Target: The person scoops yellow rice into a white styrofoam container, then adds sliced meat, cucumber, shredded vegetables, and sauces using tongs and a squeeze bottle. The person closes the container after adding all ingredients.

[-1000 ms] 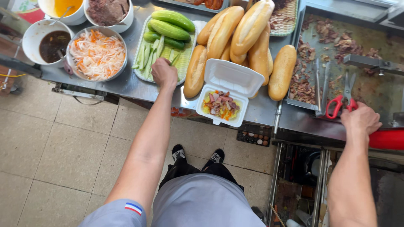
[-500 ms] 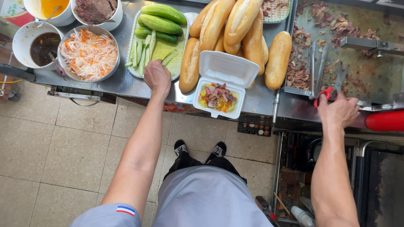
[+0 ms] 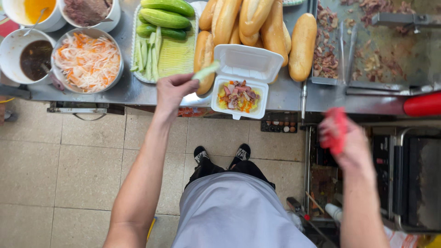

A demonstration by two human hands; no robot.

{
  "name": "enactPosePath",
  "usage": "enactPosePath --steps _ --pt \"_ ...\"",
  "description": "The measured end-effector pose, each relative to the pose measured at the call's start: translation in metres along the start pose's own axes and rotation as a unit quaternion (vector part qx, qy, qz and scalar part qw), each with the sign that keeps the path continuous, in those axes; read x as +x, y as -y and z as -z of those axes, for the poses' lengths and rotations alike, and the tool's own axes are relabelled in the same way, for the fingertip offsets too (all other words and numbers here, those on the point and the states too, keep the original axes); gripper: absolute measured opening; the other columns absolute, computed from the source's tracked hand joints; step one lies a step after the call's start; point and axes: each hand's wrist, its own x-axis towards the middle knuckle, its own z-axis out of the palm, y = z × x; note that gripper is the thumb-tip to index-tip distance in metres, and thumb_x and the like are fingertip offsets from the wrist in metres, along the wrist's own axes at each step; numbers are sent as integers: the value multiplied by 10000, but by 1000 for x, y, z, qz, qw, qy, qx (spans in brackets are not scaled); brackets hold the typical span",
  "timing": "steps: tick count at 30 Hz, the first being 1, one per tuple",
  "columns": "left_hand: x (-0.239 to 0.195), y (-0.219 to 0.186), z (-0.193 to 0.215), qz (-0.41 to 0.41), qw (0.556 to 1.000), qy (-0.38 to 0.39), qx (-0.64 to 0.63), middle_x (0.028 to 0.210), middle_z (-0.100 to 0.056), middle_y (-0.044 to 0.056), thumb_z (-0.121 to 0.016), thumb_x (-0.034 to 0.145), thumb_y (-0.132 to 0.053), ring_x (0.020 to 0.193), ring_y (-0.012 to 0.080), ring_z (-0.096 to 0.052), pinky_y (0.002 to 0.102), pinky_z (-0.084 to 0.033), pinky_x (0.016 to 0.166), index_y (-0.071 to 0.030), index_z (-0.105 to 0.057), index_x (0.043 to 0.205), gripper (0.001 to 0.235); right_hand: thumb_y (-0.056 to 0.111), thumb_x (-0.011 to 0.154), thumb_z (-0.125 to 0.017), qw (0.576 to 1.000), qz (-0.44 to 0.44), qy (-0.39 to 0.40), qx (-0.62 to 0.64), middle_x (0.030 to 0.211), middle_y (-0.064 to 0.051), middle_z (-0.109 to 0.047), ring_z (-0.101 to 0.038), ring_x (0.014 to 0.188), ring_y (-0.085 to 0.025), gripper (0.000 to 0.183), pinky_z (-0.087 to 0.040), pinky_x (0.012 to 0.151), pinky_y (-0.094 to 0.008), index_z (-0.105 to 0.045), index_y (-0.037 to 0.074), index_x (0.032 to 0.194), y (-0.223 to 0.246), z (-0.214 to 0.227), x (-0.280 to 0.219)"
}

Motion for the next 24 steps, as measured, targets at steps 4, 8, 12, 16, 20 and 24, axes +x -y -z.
enactPosePath --steps 4,8,12,16,20,24 --pt "6 18 -49 2 994 87 -60 998 -792 136 -785 866 -48 841 153 -762 264 -636 782 55 -731 1189 344 352 934 -666 961 -164 201 97 829 34 -571 -511 672 -81 539 -434 567 -231 -603 41 1370 -19 -96 -68" --pt "12 27 -75 14 991 131 -35 964 -797 129 -779 845 -37 813 144 -753 244 -625 752 58 -757 1155 325 407 1021 -540 941 -205 228 147 787 37 -521 -477 652 -65 528 -397 525 -226 -558 17 1375 -26 -143 -78" --pt "7 28 -82 41 986 143 69 925 -797 138 -804 790 -38 760 161 -752 259 -615 692 56 -771 1098 324 411 1013 -557 952 -195 202 122 734 27 -507 -471 585 -71 546 -391 467 -247 -558 -12 1359 -31 -163 -66" --pt "5 27 -79 38 983 120 132 919 -805 135 -789 787 -59 768 145 -764 248 -615 713 25 -788 1114 337 422 995 -616 967 -189 168 35 688 32 -493 -429 522 -71 581 -351 429 -247 -602 -48 1336 -33 -168 -63" --pt "4 27 -72 28 993 72 93 934 -802 143 -747 833 -55 787 151 -785 252 -632 731 34 -765 1116 297 466 975 -585 960 -210 174 68 666 42 -497 -465 519 -58 594 -373 426 -230 -603 -7 1334 -31 -165 -75" --pt "2 31 -82 27 997 60 49 923 -802 163 -783 813 -51 769 177 -789 259 -650 710 49 -777 1029 239 446 982 -603 951 -209 210 84 684 43 -505 -469 528 -48 559 -370 428 -221 -600 7 1328 -28 -171 -74"
